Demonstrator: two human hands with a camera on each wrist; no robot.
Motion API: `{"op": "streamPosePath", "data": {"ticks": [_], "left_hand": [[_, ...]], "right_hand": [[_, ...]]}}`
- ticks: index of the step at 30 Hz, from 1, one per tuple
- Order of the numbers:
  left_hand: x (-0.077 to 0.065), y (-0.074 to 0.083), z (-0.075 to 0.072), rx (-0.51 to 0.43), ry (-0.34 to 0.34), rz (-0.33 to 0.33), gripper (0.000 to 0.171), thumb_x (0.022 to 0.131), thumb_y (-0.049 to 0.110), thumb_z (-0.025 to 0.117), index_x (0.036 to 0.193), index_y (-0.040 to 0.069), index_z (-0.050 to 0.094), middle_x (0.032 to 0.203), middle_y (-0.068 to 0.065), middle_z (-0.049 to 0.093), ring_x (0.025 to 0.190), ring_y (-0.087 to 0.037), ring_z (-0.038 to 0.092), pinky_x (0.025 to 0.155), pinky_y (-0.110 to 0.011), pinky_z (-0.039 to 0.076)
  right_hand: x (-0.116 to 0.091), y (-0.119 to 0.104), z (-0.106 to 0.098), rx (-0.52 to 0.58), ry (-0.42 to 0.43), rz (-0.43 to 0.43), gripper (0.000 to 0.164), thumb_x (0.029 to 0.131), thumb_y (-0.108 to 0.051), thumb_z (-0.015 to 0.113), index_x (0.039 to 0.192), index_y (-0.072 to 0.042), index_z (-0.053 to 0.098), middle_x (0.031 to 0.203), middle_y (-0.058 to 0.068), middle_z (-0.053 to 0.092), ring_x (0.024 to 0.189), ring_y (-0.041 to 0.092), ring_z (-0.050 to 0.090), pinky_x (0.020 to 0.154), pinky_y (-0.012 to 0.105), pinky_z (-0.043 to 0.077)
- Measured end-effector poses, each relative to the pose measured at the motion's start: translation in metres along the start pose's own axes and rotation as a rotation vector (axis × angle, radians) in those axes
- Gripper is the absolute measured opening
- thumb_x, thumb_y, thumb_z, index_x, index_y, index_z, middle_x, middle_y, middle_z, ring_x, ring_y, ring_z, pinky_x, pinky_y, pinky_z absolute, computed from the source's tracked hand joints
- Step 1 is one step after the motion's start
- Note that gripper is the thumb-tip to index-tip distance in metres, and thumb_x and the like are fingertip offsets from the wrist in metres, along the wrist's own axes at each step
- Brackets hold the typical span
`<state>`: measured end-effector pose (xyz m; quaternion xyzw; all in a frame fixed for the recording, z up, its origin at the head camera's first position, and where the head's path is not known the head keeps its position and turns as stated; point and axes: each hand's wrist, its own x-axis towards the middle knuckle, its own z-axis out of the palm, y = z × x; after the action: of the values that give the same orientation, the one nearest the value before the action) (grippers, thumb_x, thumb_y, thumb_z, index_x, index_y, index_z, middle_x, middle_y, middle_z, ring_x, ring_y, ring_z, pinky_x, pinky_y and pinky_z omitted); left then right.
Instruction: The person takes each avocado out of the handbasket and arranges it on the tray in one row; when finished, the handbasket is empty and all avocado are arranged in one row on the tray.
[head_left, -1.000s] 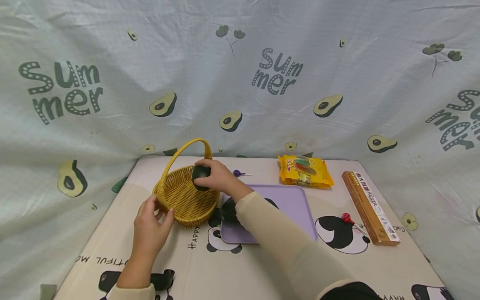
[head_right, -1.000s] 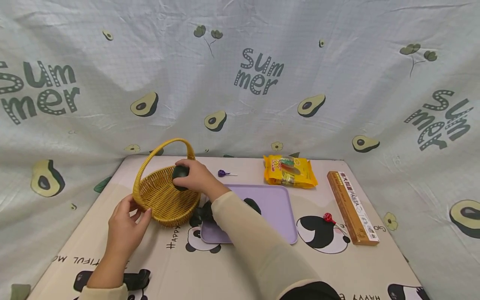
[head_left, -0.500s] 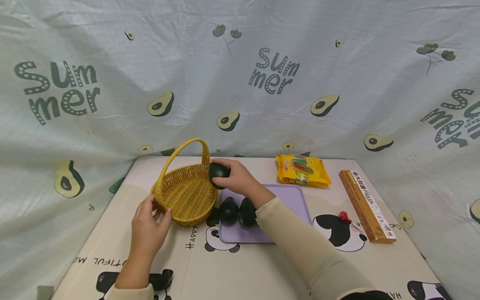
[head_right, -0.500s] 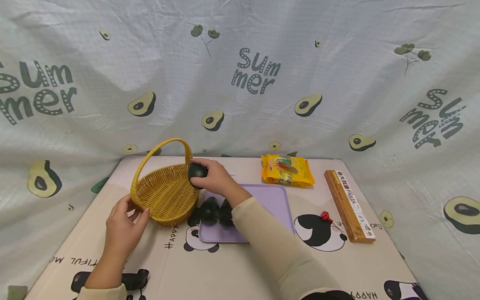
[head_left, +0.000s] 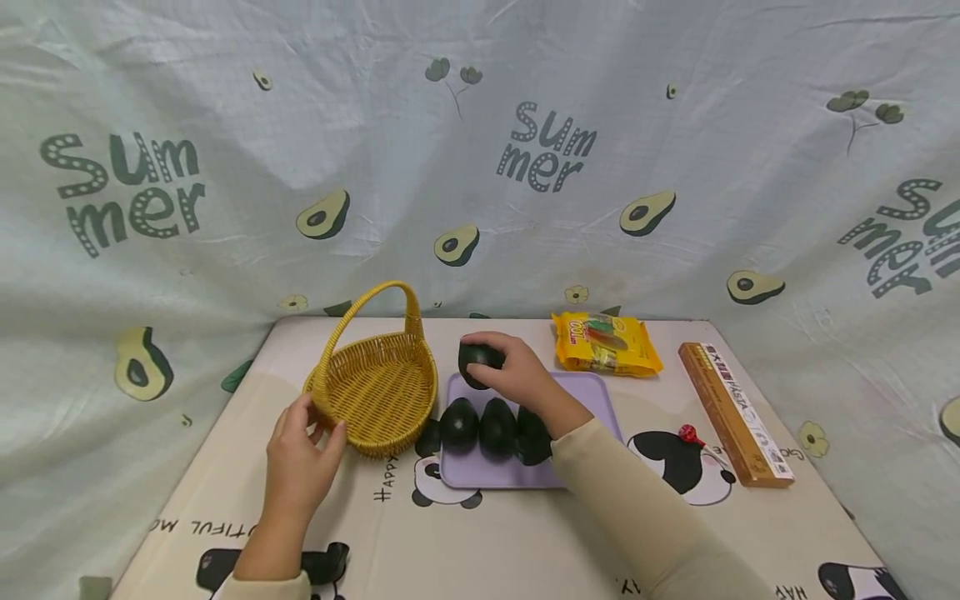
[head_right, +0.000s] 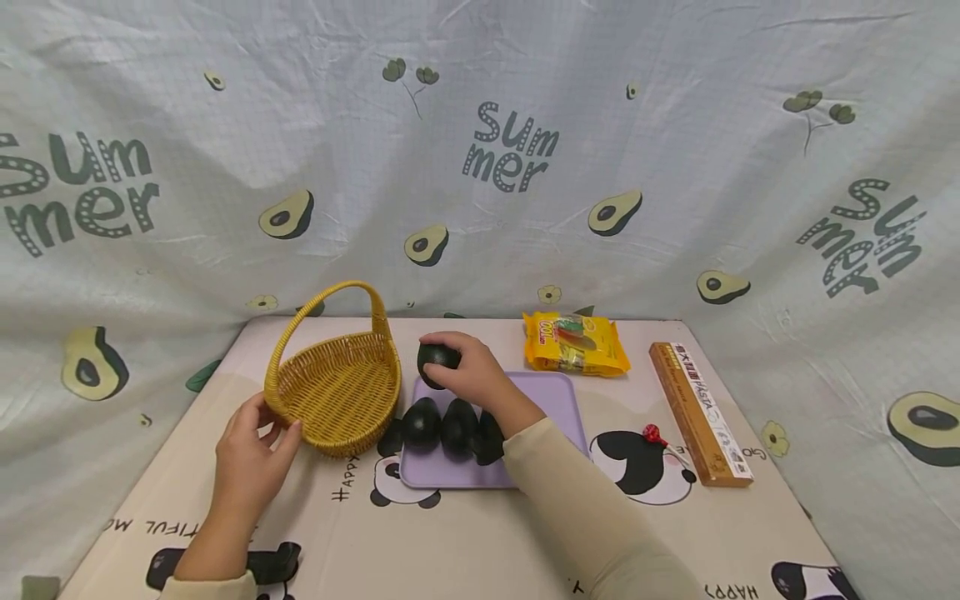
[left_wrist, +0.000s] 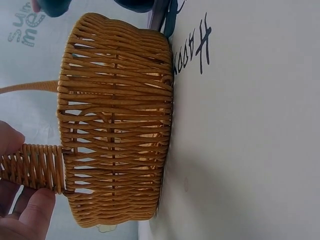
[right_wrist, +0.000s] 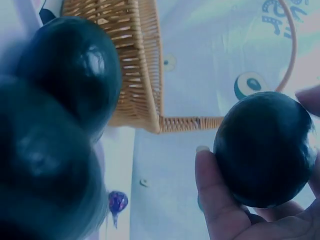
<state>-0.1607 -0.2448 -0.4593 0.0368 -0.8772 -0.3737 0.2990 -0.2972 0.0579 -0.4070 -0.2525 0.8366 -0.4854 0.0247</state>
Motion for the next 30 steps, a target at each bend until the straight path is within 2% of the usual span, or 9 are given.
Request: {"op": "streamPosePath", "data": {"ticks": [6, 12, 17, 21, 24, 28, 30], "left_hand": [[0.001, 0.0, 0.001, 0.005, 0.008, 0.006, 0.054, 0.085, -0.003, 0.078, 0.133, -0.003, 0.053, 0.12, -0.019, 0.06, 0.115, -0.034, 0.063, 0.092, -0.042, 0.058], [0.001, -0.003, 0.002, 0.016, 0.005, 0.0, 0.054, 0.086, 0.0, 0.079, 0.133, -0.002, 0.053, 0.12, -0.018, 0.06, 0.116, -0.033, 0.063, 0.092, -0.042, 0.058], [0.001, -0.003, 0.002, 0.02, 0.007, -0.006, 0.054, 0.086, 0.001, 0.08, 0.133, -0.002, 0.053, 0.119, -0.018, 0.06, 0.115, -0.032, 0.064, 0.092, -0.042, 0.059], [0.0, -0.003, 0.003, 0.019, 0.007, -0.009, 0.054, 0.085, 0.001, 0.08, 0.133, -0.002, 0.053, 0.119, -0.018, 0.06, 0.115, -0.032, 0.063, 0.092, -0.042, 0.059], [0.0, -0.002, 0.003, 0.017, 0.008, -0.011, 0.054, 0.085, 0.0, 0.08, 0.133, -0.002, 0.053, 0.12, -0.018, 0.06, 0.115, -0.032, 0.064, 0.092, -0.043, 0.058], [0.001, -0.002, 0.004, 0.015, 0.011, -0.008, 0.055, 0.085, -0.001, 0.08, 0.133, -0.002, 0.054, 0.12, -0.018, 0.06, 0.115, -0.032, 0.064, 0.092, -0.043, 0.058], [0.002, -0.002, 0.004, 0.012, 0.013, -0.005, 0.055, 0.085, -0.001, 0.08, 0.133, -0.002, 0.054, 0.12, -0.018, 0.06, 0.115, -0.033, 0.064, 0.092, -0.043, 0.059]], "right_hand": [[-0.012, 0.009, -0.007, 0.006, 0.021, 0.068, 0.044, 0.085, -0.029, 0.082, 0.127, -0.033, 0.068, 0.14, -0.006, 0.061, 0.117, 0.026, 0.06, 0.102, 0.049, 0.059], [-0.029, 0.017, -0.017, 0.006, 0.072, 0.14, 0.048, 0.085, -0.031, 0.082, 0.131, -0.036, 0.067, 0.142, -0.001, 0.06, 0.113, 0.031, 0.062, 0.097, 0.051, 0.061], [-0.043, 0.026, -0.026, 0.037, 0.1, 0.208, 0.049, 0.086, -0.033, 0.083, 0.132, -0.039, 0.065, 0.144, 0.005, 0.056, 0.117, 0.035, 0.059, 0.096, 0.052, 0.061], [-0.052, 0.034, -0.032, 0.018, 0.148, 0.266, 0.049, 0.086, -0.036, 0.082, 0.131, -0.043, 0.064, 0.145, 0.005, 0.055, 0.12, 0.035, 0.058, 0.098, 0.054, 0.06], [-0.059, 0.039, -0.036, 0.015, 0.173, 0.268, 0.046, 0.091, -0.035, 0.077, 0.133, -0.042, 0.063, 0.145, 0.005, 0.056, 0.12, 0.033, 0.058, 0.098, 0.052, 0.061], [-0.07, 0.047, -0.041, 0.045, 0.191, 0.263, 0.04, 0.098, -0.03, 0.069, 0.137, -0.034, 0.063, 0.146, 0.006, 0.056, 0.116, 0.033, 0.059, 0.095, 0.045, 0.062], [-0.075, 0.051, -0.043, 0.056, 0.2, 0.281, 0.039, 0.098, -0.031, 0.069, 0.137, -0.033, 0.063, 0.148, 0.007, 0.055, 0.116, 0.034, 0.059, 0.094, 0.045, 0.063]]}}
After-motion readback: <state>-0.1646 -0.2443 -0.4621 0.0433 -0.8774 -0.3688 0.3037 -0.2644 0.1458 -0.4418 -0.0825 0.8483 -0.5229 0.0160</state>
